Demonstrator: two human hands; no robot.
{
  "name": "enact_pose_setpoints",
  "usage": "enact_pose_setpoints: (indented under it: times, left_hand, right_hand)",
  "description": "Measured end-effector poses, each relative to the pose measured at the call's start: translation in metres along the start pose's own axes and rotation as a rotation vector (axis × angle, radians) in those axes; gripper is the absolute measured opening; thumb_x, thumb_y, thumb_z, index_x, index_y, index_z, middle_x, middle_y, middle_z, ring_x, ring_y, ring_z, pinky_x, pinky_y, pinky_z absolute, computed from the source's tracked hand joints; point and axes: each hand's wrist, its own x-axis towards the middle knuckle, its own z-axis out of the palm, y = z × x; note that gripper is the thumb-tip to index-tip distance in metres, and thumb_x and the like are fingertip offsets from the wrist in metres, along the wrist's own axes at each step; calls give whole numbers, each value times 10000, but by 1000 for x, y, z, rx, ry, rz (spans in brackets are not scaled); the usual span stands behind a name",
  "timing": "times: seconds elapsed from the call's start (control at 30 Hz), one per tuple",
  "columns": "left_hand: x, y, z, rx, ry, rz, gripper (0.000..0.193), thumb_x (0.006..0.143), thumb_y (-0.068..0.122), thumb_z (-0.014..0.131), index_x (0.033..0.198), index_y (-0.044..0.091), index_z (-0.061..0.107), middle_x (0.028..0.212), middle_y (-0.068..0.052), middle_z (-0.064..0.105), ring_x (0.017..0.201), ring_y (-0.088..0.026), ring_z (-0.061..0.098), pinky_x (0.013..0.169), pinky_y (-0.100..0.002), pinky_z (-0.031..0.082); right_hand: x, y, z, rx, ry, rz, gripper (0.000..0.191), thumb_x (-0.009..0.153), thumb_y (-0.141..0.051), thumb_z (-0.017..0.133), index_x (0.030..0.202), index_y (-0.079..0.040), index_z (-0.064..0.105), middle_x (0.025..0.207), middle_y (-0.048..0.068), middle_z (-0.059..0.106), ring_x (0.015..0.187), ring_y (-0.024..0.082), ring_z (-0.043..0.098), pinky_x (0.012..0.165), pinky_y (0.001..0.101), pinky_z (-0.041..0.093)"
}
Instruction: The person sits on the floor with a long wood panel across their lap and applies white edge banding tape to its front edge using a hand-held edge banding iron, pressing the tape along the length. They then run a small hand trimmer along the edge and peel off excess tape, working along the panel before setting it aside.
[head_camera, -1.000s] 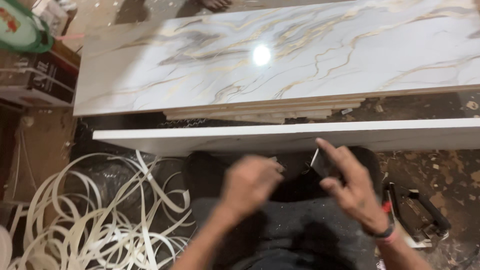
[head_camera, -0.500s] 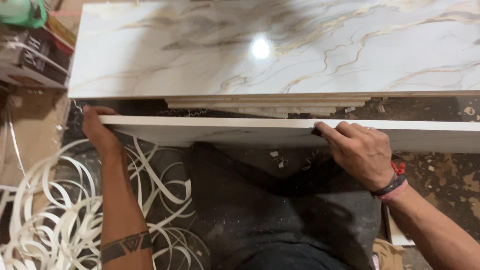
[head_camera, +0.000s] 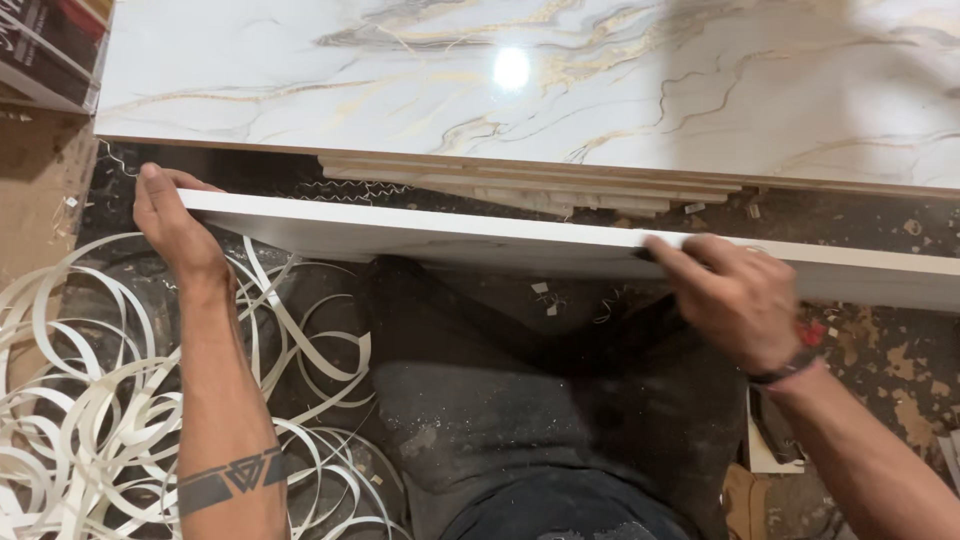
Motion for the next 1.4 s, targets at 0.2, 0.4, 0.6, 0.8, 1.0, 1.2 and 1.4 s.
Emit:
enact_pose_setpoints:
  times: [0.2, 0.4, 0.6, 0.8, 1.0, 1.2, 1.4]
  left_hand:
    - [9, -3, -4, 88, 0, 43, 468, 1186, 434, 369, 888, 133, 568, 800, -19, 574, 748, -147, 590, 734, -309, 487]
    - [17, -3, -2, 32, 51, 79, 481, 1173, 389, 410, 841, 82, 575, 798, -22, 548, 777, -151, 528, 757, -319, 434]
    - [18, -2, -5, -67, 48, 80, 429, 1131, 399, 436, 876, 79, 567, 824, -16, 551, 791, -143, 501, 759, -322, 425]
    - [17, 0, -12, -50, 54, -13, 492, 1110, 497, 379, 832, 127, 545, 798, 15, 492, 771, -140, 488, 764, -310, 427]
    - [20, -4, -21, -72, 18, 32, 552, 1091, 587, 351, 839, 134, 542, 826, 0, 508, 855, -161, 518, 908, -346, 428]
    - [24, -7, -29, -86, 52, 46, 663, 1079, 660, 295, 849, 102, 570, 859, -26, 540, 909, -175, 541, 924, -373, 421]
    - [21, -2, -38, -149, 6, 35, 812, 1026, 729, 86, 875, 121, 602, 770, -16, 550, 779, -148, 534, 796, -340, 455]
  right_hand:
    - [52, -59, 9, 47, 66, -77, 315, 939, -94, 695, 1218, -225, 756, 897, -31, 670, 686, 163, 647, 599, 321, 500]
    - [89, -100, -2, 58, 39, -48, 256, 939, -138, 730, 1177, -222, 775, 857, -20, 657, 634, 196, 629, 546, 340, 467]
    - [126, -148, 21, 117, 83, -95, 228, 952, -159, 731, 1163, -236, 771, 885, -32, 665, 680, 196, 659, 551, 345, 474]
    - [158, -190, 32, 120, 46, -120, 198, 970, -203, 720, 1156, -238, 780, 890, -19, 689, 617, 202, 654, 490, 347, 469]
    - [190, -230, 43, 147, 51, -174, 187, 997, -195, 683, 1158, -216, 777, 881, 1, 687, 592, 199, 646, 504, 348, 475]
    - [225, -277, 49, 147, 21, -195, 167, 977, -215, 689, 1116, -216, 781, 818, 18, 663, 560, 229, 632, 479, 374, 457]
    - [252, -311, 55, 167, 34, -226, 162, 961, -215, 694, 1090, -208, 792, 844, 45, 668, 563, 282, 639, 506, 415, 475]
